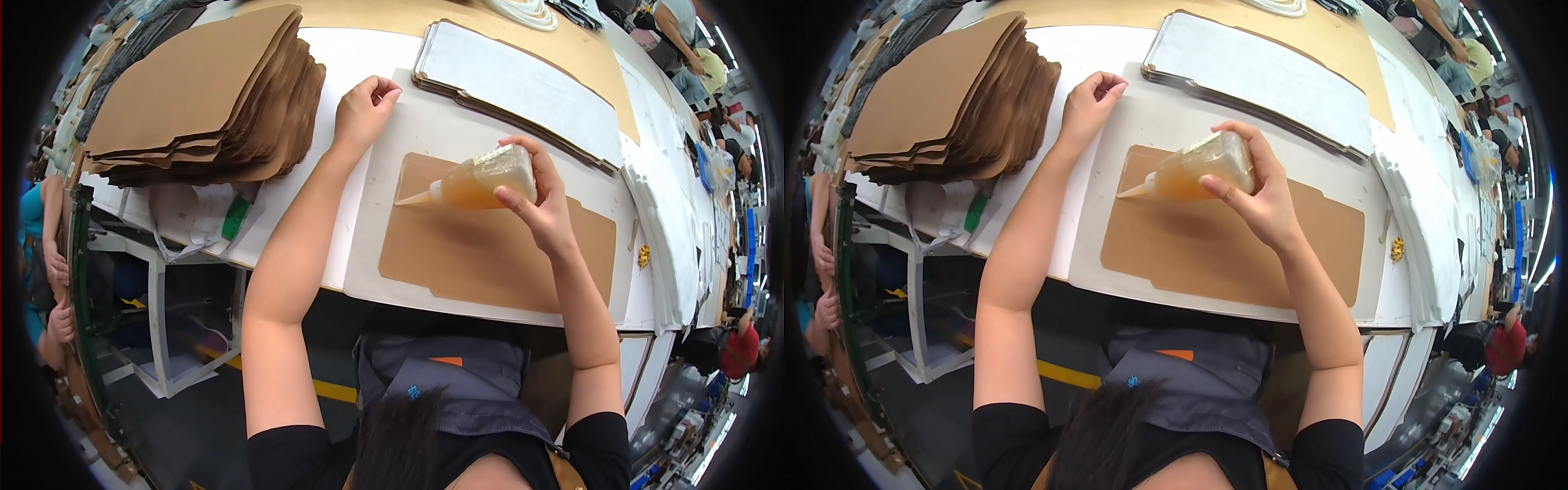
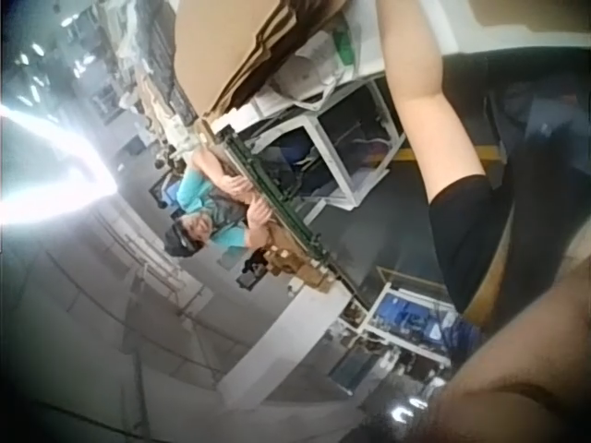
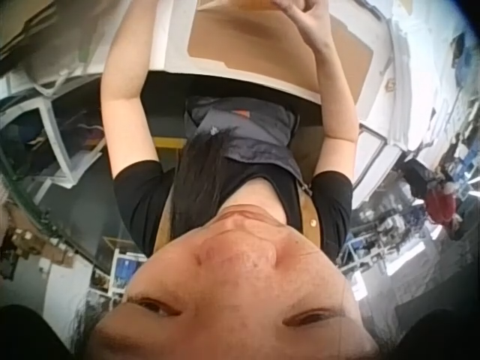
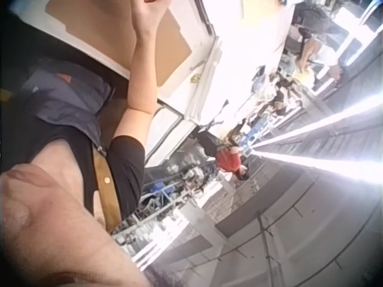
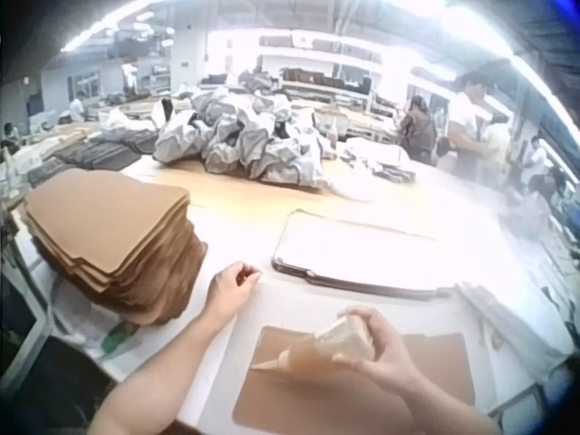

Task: The recorder applies adhesive from a bottle to a precut leather component and then carefully adheres a white lining material to it.

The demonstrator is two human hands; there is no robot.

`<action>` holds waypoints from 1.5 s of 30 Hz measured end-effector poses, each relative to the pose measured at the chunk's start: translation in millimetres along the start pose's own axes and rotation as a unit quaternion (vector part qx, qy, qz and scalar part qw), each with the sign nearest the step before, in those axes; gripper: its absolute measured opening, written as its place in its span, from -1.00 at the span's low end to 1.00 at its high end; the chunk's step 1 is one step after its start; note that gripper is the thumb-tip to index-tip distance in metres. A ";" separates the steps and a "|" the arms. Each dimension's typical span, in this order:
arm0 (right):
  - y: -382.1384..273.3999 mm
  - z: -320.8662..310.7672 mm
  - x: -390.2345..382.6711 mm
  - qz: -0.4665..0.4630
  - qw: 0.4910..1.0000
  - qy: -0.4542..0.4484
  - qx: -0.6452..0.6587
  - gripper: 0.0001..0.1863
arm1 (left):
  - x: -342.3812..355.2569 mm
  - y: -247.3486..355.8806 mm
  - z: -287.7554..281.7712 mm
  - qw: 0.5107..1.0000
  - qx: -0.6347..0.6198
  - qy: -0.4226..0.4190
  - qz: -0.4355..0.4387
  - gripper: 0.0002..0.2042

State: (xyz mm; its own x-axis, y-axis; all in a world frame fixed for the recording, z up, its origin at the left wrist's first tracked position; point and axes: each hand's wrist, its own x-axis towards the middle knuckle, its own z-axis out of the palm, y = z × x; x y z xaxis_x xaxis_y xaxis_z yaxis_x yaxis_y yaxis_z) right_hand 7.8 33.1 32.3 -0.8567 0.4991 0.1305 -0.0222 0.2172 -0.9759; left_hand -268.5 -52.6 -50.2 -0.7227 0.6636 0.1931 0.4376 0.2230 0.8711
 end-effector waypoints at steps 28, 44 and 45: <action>15.1 -226.7 -130.4 -0.038 0.874 0.328 0.356 -0.33 | 9.7 -22.6 3.3 0.999 -0.017 0.003 0.029 -0.67; 24.2 -283.9 -160.9 -0.001 0.909 0.417 -0.001 -0.30 | 2.1 -11.9 4.7 0.999 -0.027 0.014 0.018 -0.54; 24.8 -283.8 -159.8 0.006 0.910 0.414 -0.007 -0.30 | 1.2 -12.3 4.3 0.999 -0.035 0.012 0.015 -0.54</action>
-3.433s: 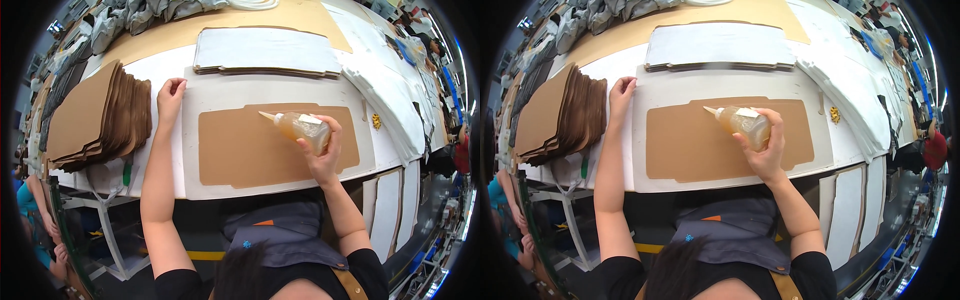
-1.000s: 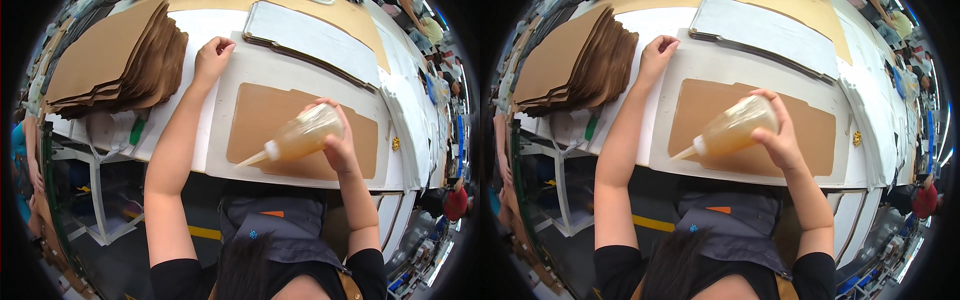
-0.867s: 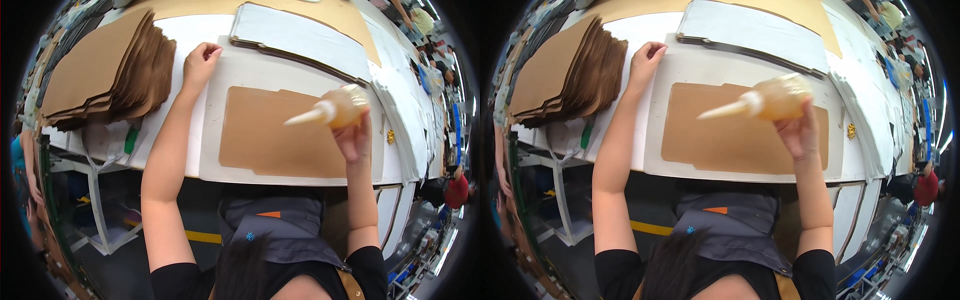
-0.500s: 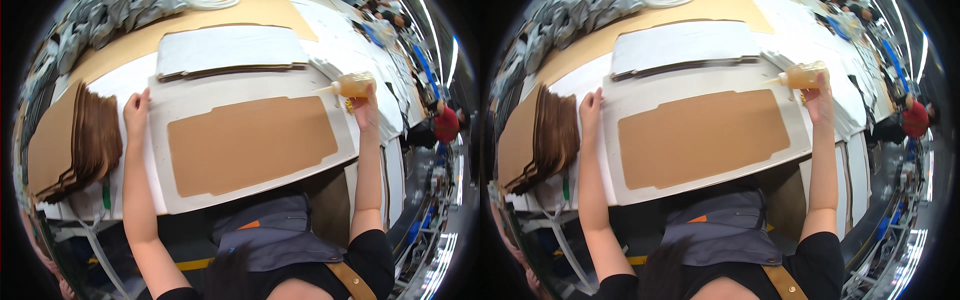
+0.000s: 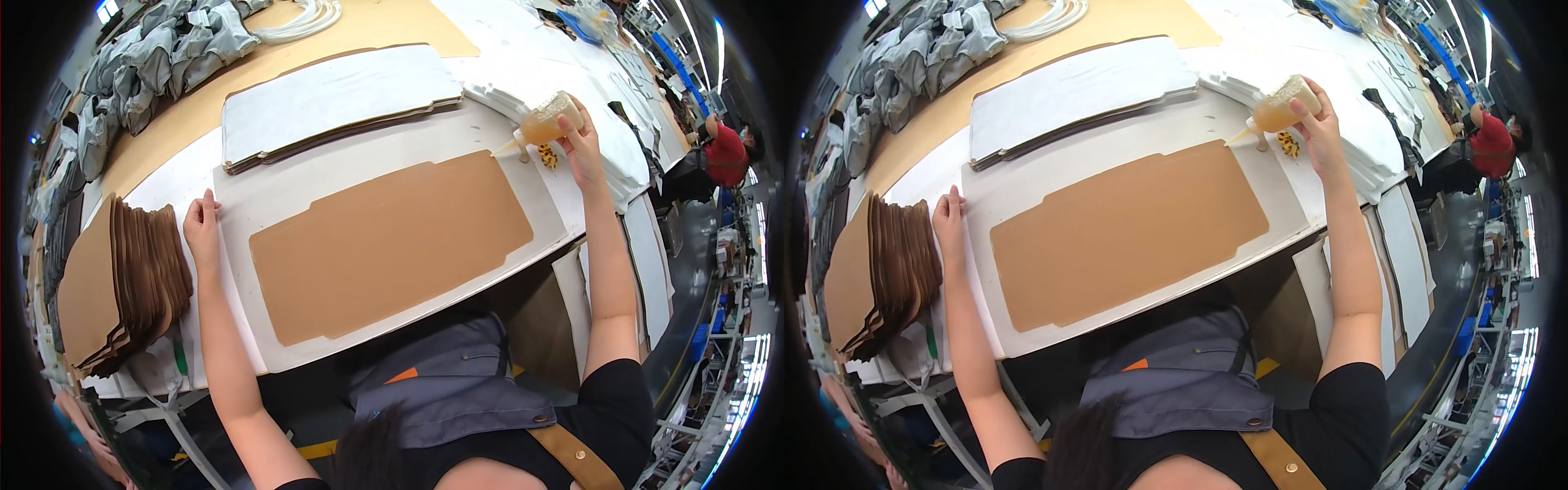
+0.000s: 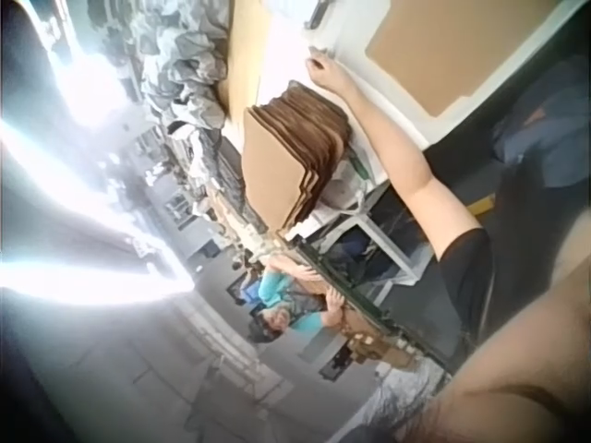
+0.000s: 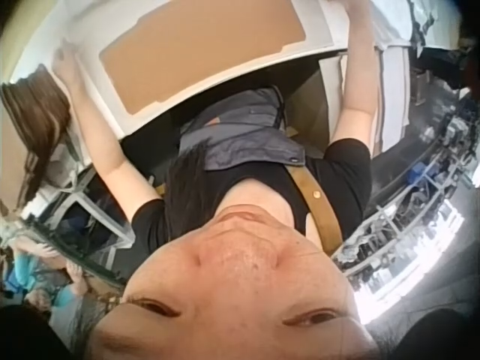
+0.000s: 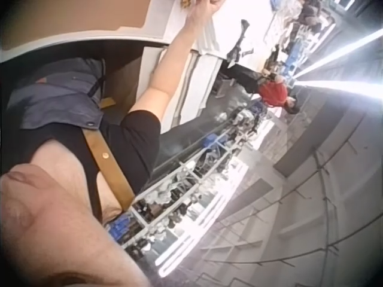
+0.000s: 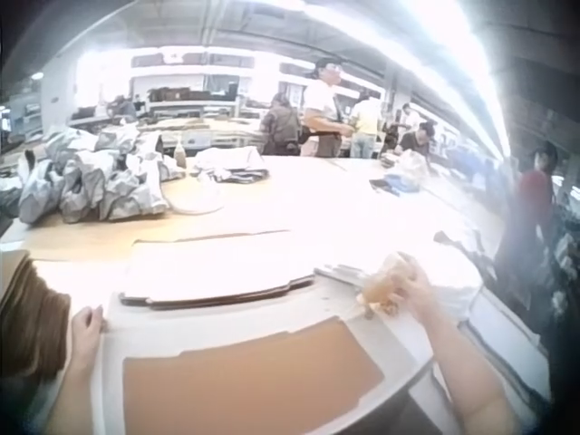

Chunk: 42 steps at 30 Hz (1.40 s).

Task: The recorder applies adhesive from a bottle to a precut leather component and then carefully adheres a white lining material to it.

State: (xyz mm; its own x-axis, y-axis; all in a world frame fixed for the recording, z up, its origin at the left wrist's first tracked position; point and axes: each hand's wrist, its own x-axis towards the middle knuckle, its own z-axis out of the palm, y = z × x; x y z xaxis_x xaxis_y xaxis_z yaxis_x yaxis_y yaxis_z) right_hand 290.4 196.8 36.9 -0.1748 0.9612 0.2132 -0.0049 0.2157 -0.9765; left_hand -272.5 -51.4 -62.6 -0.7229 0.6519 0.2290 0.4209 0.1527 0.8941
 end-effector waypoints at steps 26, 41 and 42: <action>-18.7 -61.1 -71.4 0.042 0.996 -0.047 -0.057 -0.28 | 0.3 3.8 0.0 0.999 0.000 -0.028 -0.019 -0.56; -1.8 -46.8 -34.5 0.027 0.999 -0.034 0.006 -0.30 | 1.8 1.2 2.5 0.999 0.010 -0.039 -0.014 -0.55; -2.5 -45.8 -34.1 0.023 0.999 -0.038 0.001 -0.30 | 1.5 0.3 -0.1 0.999 0.011 -0.039 -0.015 -0.55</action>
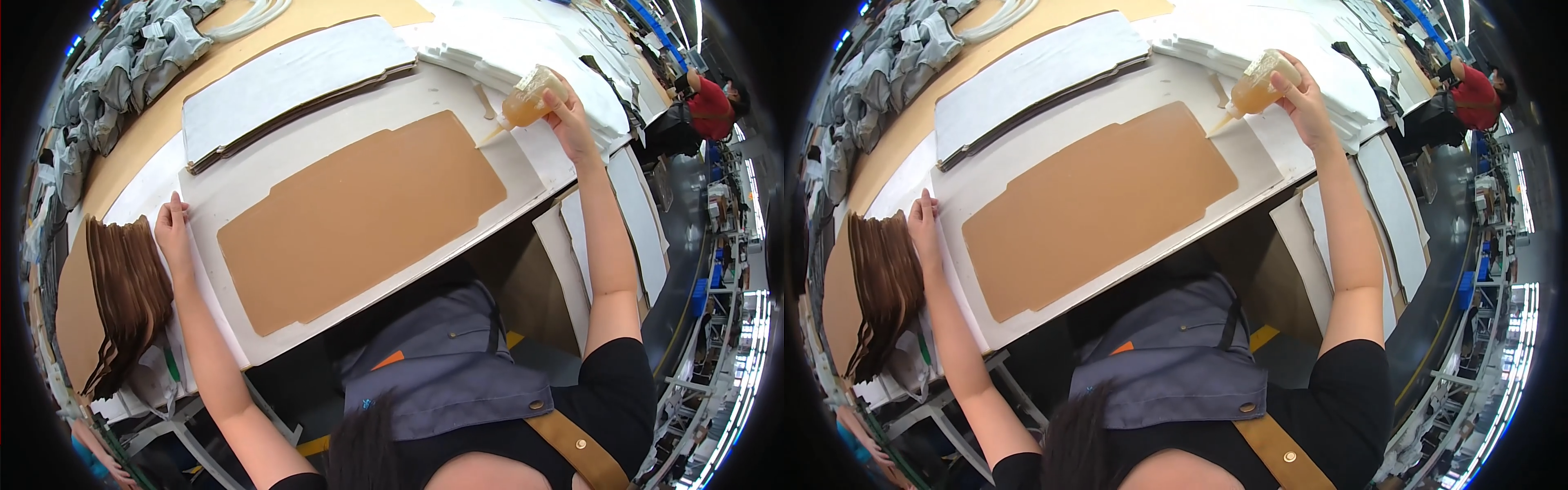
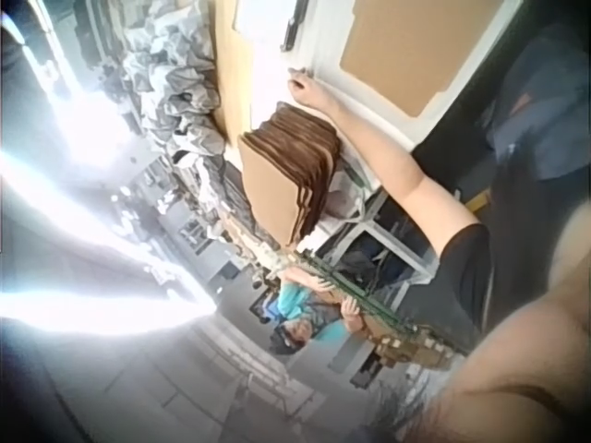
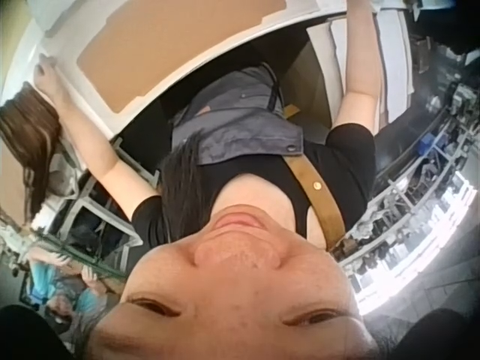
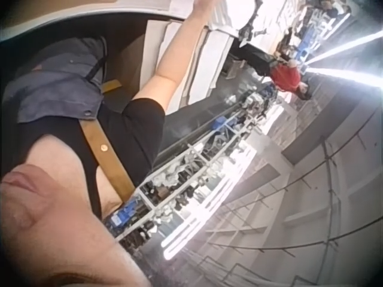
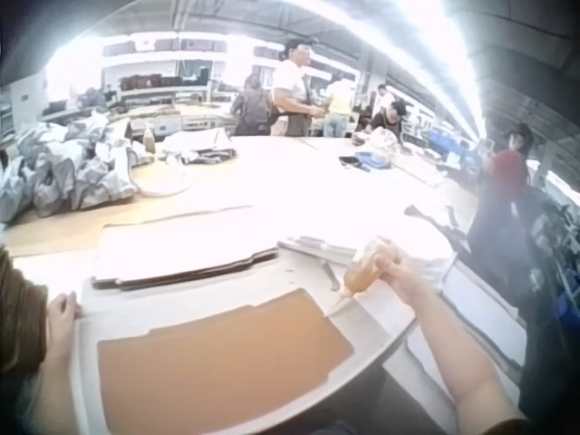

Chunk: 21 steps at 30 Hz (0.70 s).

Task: The recorder applies adhesive from a bottle to a precut leather component and then carefully adheres a white lining material to it.

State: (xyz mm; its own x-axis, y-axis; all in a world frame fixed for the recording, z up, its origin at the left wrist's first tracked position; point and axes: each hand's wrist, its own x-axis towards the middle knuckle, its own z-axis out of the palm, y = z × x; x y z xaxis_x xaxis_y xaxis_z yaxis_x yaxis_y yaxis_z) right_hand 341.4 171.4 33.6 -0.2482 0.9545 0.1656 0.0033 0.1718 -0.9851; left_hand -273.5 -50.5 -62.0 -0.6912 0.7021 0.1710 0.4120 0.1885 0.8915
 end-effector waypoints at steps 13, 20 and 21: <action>-8.2 -17.2 -26.4 0.031 0.998 -0.004 -0.051 -0.22 | -0.9 -2.2 -1.0 1.000 -0.009 0.007 0.006 -0.56; -14.5 -25.3 -56.4 0.034 0.998 -0.001 -0.043 -0.25 | 2.4 -4.8 -0.9 1.000 -0.008 0.005 0.009 -0.59; -16.8 -24.4 -60.8 0.034 0.999 -0.001 -0.042 -0.24 | 2.9 -4.8 -2.3 1.000 -0.005 0.004 0.006 -0.59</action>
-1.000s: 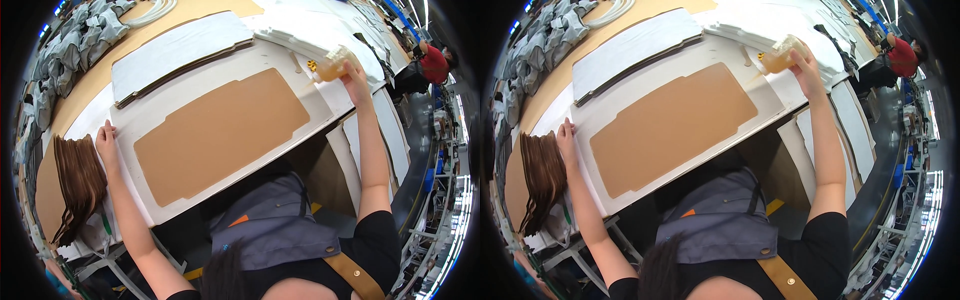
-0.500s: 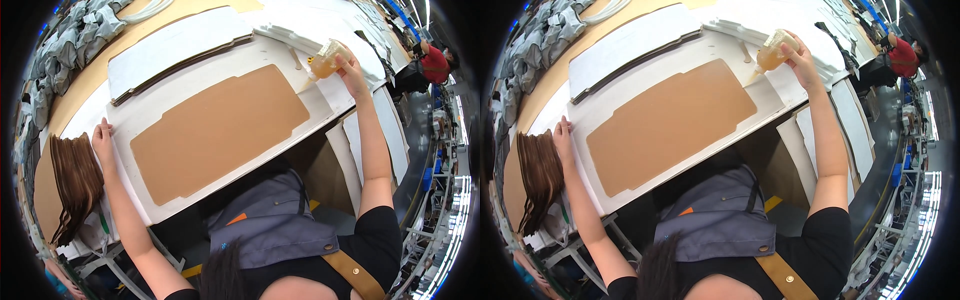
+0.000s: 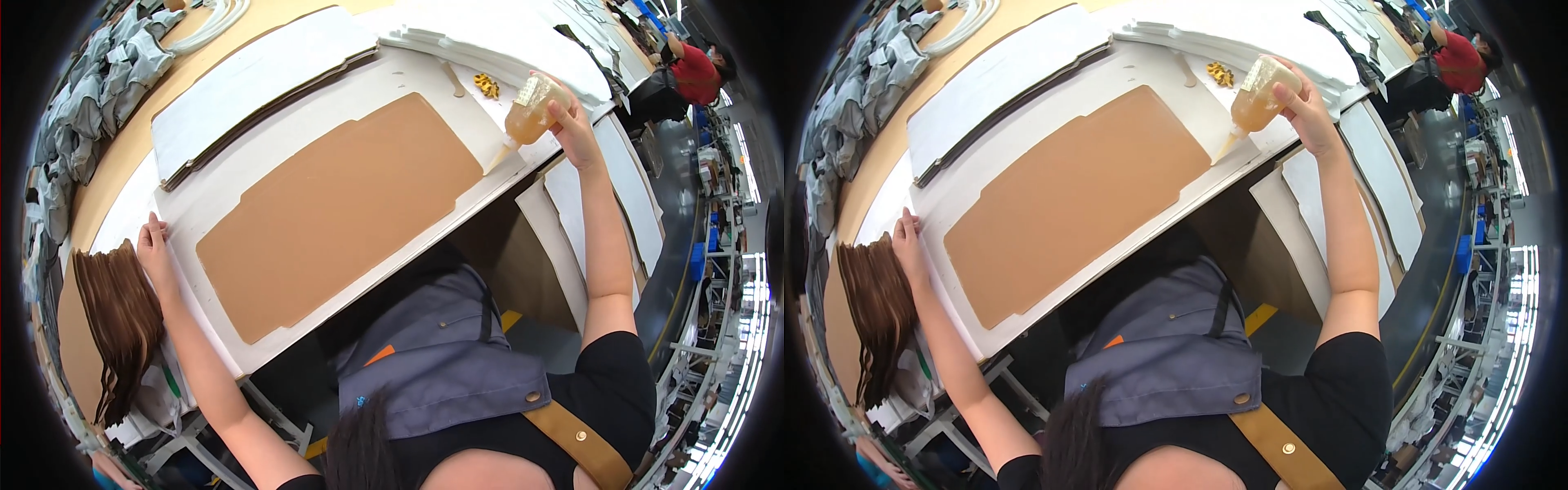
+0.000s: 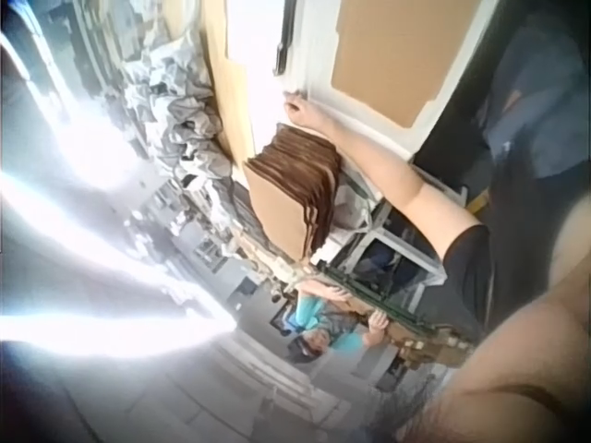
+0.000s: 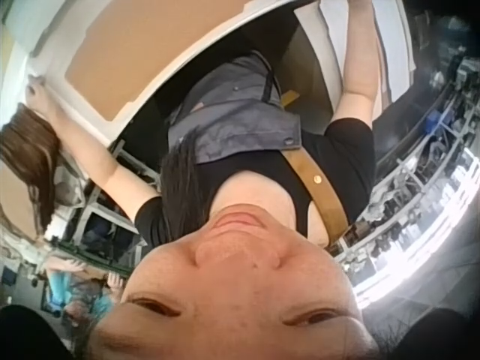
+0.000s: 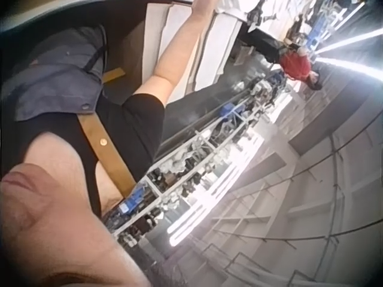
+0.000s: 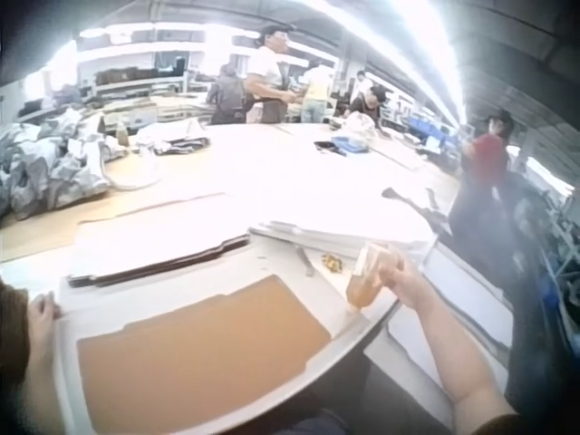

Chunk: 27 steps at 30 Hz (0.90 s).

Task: The recorder applies adhesive from a bottle to a precut leather component and then carefully adheres a white lining material to it.

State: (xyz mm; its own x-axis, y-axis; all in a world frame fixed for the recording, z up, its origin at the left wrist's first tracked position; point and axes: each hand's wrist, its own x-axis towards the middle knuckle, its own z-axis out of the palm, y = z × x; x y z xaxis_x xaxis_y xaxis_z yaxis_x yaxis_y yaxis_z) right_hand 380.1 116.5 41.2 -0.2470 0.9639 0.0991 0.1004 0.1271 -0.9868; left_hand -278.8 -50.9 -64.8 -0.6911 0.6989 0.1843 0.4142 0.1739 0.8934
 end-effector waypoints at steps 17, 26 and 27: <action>37.6 62.4 -142.1 -0.170 0.920 0.354 -0.008 -0.34 | 2.6 0.1 -2.7 1.000 0.019 -0.011 -0.003 -0.55; 34.2 87.5 -152.7 -0.185 0.920 0.337 -0.075 -0.28 | 3.1 -2.3 -1.6 1.000 0.007 -0.020 -0.003 -0.55; 31.6 92.6 -153.9 -0.177 0.927 0.326 -0.061 -0.27 | 2.2 -1.5 -2.4 1.000 0.015 -0.019 -0.003 -0.55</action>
State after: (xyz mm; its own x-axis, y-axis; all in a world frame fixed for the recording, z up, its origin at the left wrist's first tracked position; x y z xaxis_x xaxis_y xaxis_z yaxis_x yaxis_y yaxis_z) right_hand 332.0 -49.5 -17.1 0.3459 0.7877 0.5098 0.2422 0.4500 -0.8596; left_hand -282.4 -51.3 -64.8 -0.6710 0.7233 0.1628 0.4274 0.1980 0.8821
